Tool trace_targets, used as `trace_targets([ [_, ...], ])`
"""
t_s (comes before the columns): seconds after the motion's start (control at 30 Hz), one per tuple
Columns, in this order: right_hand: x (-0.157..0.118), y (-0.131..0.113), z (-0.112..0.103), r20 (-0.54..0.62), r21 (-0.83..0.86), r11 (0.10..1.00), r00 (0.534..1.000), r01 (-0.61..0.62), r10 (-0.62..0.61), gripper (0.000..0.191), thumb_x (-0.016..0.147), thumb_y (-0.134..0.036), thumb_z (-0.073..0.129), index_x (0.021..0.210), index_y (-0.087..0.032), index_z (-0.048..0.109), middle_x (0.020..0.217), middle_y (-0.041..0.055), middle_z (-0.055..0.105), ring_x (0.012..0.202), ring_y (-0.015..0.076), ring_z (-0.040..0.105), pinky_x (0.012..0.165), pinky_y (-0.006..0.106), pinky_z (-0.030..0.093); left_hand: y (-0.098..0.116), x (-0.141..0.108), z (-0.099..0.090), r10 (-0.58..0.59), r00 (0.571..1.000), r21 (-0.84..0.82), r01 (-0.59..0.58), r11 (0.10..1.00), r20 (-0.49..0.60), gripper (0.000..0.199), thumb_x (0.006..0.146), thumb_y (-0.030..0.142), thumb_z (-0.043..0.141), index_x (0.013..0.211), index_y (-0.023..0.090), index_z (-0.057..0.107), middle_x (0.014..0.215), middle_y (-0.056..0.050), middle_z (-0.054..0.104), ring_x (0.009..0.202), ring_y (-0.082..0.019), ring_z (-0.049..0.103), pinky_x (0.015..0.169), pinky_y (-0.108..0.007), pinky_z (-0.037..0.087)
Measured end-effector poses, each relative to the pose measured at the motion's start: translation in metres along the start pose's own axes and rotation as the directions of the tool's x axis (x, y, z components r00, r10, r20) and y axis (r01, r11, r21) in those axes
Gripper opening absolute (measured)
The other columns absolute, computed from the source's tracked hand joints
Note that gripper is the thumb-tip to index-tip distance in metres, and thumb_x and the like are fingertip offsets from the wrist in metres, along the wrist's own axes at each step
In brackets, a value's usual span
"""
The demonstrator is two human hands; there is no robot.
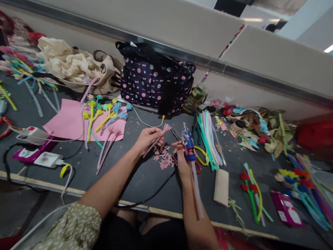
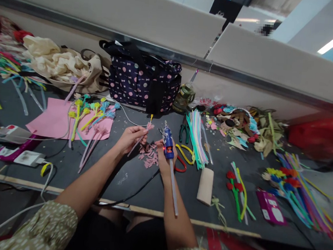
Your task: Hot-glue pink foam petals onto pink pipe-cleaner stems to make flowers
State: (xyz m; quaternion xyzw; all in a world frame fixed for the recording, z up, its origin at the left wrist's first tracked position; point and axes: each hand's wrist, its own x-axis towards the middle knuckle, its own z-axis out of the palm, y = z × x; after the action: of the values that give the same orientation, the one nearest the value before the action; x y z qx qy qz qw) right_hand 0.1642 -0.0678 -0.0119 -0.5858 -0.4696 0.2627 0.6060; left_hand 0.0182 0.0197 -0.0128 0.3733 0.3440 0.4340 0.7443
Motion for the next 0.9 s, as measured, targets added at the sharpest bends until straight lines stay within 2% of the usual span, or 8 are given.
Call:
trace_targets([
  [0.13,-0.004,0.001,0.003,0.115,0.018,0.999,0.993,-0.038,0.035,0.033,0.080,-0.050,0.063,0.079,-0.017,0.065,0.067,0.0018,0.065,0.052,0.0125,0.054,0.053,0.027,0.047,0.000,0.001,0.000,0.038,0.998,0.022,-0.037,0.999,-0.050,0.039,0.060,0.038,0.082,0.081,0.011,0.064,0.064,-0.001,0.064,0.051,-0.009,0.060,0.052,-0.020,0.050],
  [0.27,-0.008,0.004,0.008,0.100,0.044,0.992,0.988,-0.121,0.116,0.039,0.073,-0.054,0.069,0.084,-0.016,0.066,0.061,0.0018,0.066,0.042,0.0114,0.051,0.043,0.026,0.048,0.000,0.002,0.000,0.055,0.997,0.007,-0.055,0.998,-0.062,0.038,0.060,0.037,0.083,0.080,0.011,0.064,0.064,-0.001,0.065,0.051,-0.009,0.060,0.052,-0.020,0.050],
  [0.4,-0.009,0.006,0.011,0.102,0.017,0.978,0.974,-0.206,0.204,0.045,0.070,-0.058,0.070,0.081,-0.015,0.067,0.060,0.0026,0.066,0.038,0.0099,0.051,0.041,0.024,0.049,0.000,0.001,-0.001,0.060,0.996,-0.019,-0.061,0.998,-0.073,0.036,0.060,0.036,0.083,0.079,0.012,0.064,0.063,-0.001,0.065,0.050,-0.009,0.060,0.051,-0.019,0.049],
  [0.6,-0.008,0.007,0.009,0.117,-0.067,0.979,0.973,-0.190,0.197,0.044,0.070,-0.060,0.068,0.078,-0.016,0.069,0.051,0.0011,0.063,0.040,0.0126,0.055,0.042,0.023,0.047,0.000,0.001,0.000,0.061,0.995,-0.019,-0.063,0.998,-0.082,0.037,0.058,0.036,0.084,0.078,0.012,0.065,0.062,-0.001,0.066,0.049,-0.009,0.060,0.050,-0.019,0.049],
  [0.9,-0.008,0.007,0.009,0.105,-0.089,0.975,0.972,-0.203,0.212,0.047,0.069,-0.060,0.069,0.080,-0.015,0.069,0.049,0.0000,0.061,0.040,0.0131,0.056,0.042,0.023,0.047,0.001,0.000,0.001,0.066,0.994,-0.021,-0.068,0.997,-0.087,0.037,0.057,0.036,0.084,0.077,0.012,0.065,0.061,-0.001,0.065,0.048,-0.010,0.059,0.049,-0.019,0.047],
])
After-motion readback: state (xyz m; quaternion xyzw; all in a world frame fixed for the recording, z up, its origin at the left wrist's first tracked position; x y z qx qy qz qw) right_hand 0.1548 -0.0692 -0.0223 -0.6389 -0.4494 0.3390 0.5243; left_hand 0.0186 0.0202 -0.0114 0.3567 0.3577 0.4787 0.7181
